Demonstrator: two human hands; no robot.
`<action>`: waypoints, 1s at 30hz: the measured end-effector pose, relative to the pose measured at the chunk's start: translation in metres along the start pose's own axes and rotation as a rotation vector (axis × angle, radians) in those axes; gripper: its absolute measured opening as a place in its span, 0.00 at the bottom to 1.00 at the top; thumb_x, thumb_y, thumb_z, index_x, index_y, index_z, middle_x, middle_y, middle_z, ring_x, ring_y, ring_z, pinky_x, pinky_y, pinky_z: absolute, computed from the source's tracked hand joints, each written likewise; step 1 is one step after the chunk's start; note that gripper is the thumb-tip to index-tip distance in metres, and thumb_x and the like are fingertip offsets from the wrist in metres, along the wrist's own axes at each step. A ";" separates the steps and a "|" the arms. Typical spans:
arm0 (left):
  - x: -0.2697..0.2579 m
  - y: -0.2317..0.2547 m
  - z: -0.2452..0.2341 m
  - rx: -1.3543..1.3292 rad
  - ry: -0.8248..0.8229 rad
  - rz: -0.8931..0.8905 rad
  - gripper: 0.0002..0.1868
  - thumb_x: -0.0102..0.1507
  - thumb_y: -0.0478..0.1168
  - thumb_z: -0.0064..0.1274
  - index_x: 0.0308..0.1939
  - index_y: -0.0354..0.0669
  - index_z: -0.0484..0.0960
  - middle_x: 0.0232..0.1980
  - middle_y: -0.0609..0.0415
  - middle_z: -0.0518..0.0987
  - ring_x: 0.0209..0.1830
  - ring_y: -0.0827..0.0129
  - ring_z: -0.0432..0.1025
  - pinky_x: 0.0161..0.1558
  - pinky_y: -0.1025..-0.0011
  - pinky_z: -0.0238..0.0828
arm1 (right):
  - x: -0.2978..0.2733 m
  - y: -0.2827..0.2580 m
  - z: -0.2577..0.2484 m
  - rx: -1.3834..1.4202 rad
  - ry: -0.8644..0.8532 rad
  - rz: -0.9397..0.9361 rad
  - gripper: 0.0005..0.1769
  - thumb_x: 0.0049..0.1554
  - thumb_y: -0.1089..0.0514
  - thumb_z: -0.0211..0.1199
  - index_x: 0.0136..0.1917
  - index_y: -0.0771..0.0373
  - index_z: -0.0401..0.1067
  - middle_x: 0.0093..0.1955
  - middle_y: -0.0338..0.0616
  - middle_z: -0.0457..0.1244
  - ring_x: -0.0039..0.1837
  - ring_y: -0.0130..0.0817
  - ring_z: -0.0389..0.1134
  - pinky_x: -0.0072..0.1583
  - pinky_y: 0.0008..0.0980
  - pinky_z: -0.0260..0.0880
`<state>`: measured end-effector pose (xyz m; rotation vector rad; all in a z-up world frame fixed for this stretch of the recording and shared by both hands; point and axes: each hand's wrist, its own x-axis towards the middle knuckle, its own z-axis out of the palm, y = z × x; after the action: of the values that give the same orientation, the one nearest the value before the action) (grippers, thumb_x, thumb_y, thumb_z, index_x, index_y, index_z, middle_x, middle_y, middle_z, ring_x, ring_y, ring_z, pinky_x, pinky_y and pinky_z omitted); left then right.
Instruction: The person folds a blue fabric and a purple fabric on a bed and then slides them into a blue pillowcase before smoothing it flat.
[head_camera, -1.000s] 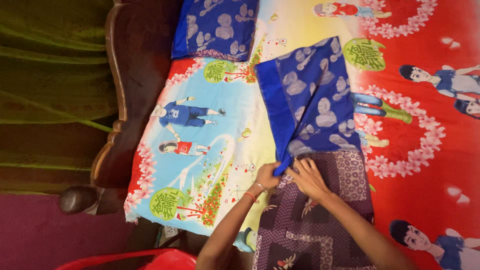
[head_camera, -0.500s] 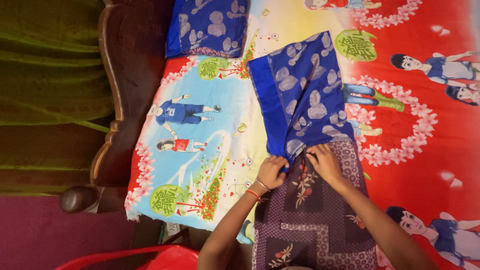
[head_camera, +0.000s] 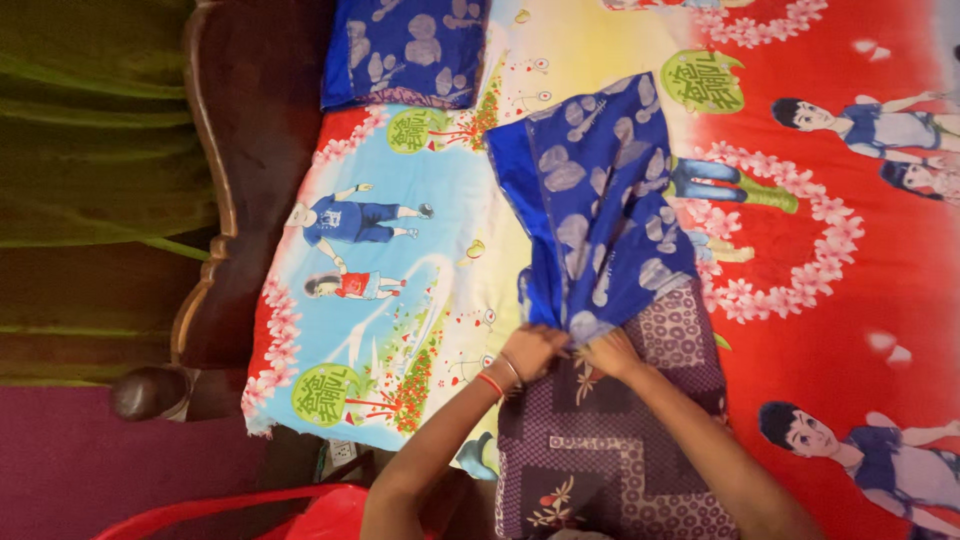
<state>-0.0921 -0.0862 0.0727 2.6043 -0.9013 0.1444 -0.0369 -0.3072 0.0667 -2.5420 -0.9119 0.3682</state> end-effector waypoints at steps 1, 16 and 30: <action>-0.003 -0.009 0.009 0.001 -0.041 -0.125 0.21 0.55 0.43 0.54 0.51 0.45 0.74 0.44 0.50 0.82 0.43 0.55 0.78 0.45 0.56 0.74 | -0.007 0.009 -0.002 0.068 0.106 -0.086 0.18 0.56 0.52 0.63 0.55 0.66 0.76 0.54 0.55 0.69 0.59 0.52 0.68 0.61 0.47 0.66; 0.110 0.039 -0.029 0.029 0.181 -0.213 0.19 0.63 0.45 0.53 0.56 0.46 0.76 0.52 0.47 0.78 0.51 0.52 0.76 0.44 0.56 0.75 | -0.063 0.111 -0.052 0.631 0.419 0.560 0.57 0.44 0.35 0.73 0.76 0.67 0.59 0.71 0.59 0.63 0.73 0.49 0.64 0.73 0.43 0.63; 0.239 0.053 0.059 0.267 0.083 -0.108 0.05 0.59 0.40 0.56 0.35 0.46 0.86 0.42 0.51 0.82 0.47 0.59 0.79 0.45 0.61 0.77 | -0.077 0.033 -0.018 0.264 0.614 0.351 0.38 0.52 0.55 0.70 0.69 0.72 0.61 0.66 0.63 0.55 0.71 0.60 0.56 0.72 0.48 0.58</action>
<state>0.0628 -0.2845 0.0874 2.8601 -0.7549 0.3632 -0.0699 -0.3856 0.0755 -2.3366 -0.1762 -0.1857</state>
